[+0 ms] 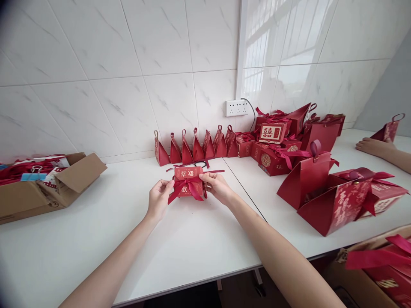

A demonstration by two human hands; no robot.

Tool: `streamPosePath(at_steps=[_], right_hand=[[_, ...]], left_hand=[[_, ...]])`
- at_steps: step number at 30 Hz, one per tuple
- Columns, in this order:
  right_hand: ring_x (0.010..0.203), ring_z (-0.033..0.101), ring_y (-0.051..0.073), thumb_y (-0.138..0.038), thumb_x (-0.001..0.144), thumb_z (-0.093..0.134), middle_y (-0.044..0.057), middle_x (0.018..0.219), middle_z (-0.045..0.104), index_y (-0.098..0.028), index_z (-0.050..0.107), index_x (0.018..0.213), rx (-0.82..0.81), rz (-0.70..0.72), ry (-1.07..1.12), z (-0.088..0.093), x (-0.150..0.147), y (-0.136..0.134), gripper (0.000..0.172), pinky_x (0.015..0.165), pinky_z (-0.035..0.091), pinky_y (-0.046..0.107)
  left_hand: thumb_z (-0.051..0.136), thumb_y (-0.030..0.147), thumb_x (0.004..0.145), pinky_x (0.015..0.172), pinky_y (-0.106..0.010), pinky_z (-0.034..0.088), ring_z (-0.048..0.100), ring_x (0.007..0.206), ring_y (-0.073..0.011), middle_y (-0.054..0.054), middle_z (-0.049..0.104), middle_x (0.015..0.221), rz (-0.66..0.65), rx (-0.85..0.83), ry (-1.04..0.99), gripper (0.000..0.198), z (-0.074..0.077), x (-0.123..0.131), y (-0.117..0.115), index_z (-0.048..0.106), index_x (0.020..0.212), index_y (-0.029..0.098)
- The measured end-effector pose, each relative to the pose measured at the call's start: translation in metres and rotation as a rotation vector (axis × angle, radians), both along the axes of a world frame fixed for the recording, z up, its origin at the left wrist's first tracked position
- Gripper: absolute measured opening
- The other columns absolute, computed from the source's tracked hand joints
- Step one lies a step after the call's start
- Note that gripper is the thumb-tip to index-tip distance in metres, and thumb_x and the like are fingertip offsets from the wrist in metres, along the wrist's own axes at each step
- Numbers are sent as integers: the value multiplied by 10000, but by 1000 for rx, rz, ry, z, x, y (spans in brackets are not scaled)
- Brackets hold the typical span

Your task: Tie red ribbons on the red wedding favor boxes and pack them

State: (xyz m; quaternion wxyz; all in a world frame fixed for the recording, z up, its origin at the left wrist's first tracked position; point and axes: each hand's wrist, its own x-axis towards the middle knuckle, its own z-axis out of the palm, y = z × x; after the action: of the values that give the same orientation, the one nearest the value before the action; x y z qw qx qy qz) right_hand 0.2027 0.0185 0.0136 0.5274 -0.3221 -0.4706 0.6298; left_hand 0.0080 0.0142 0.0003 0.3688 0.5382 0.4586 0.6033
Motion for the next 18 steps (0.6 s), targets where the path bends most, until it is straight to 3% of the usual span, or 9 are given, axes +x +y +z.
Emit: streamPosePath(at_steps=[7, 10, 12, 14, 15, 18], right_hand=[[561, 439, 100, -479, 665, 699, -35, 591, 446, -181, 455, 580, 39, -24, -67, -6, -1, 2, 394, 576, 388, 266], [628, 499, 127, -513, 659, 692, 10, 763, 525, -183, 501, 749, 165, -99, -202, -6, 0, -1, 391, 603, 434, 296], [705, 535, 148, -486, 572, 762, 79, 1050, 512, -202, 482, 1045, 330, -156, -404, -5, 2, -4, 618, 621, 468, 322], [739, 551, 154, -410, 488, 822, 145, 1296, 347, -253, 292, 1308, 461, -153, -621, -6, 4, -6, 989, 636, 494, 349], [729, 556, 149, -368, 489, 823, 164, 1352, 277, -275, 194, 1370, 496, -131, -702, -6, 5, -6, 1086, 639, 503, 359], [690, 570, 141, -269, 612, 723, 166, 1355, 283, -300, 53, 1422, 549, -88, -815, -9, 6, -6, 1052, 651, 519, 374]], left_hand=[[590, 427, 751, 656, -243, 396, 497, 656, -121, 15, 523, 658, 67, 16, 93, 289, 1, 3, -2, 491, 652, 174], [587, 416, 757, 677, -244, 406, 521, 695, -134, 12, 531, 676, 67, 56, 136, 276, 3, -1, -3, 478, 656, 183], [587, 424, 759, 687, -248, 412, 530, 705, -139, 8, 539, 683, 49, 82, 150, 278, 4, -4, -3, 482, 665, 185], [587, 440, 757, 696, -255, 419, 538, 712, -145, -1, 552, 693, 24, 91, 152, 284, 6, -7, -2, 497, 679, 183], [589, 447, 754, 701, -258, 421, 541, 720, -149, -7, 561, 703, 17, 93, 153, 287, 6, -8, -2, 507, 687, 181], [594, 461, 748, 695, -261, 424, 542, 720, -153, -15, 568, 715, 17, 90, 150, 299, 9, -8, -4, 510, 689, 181]])
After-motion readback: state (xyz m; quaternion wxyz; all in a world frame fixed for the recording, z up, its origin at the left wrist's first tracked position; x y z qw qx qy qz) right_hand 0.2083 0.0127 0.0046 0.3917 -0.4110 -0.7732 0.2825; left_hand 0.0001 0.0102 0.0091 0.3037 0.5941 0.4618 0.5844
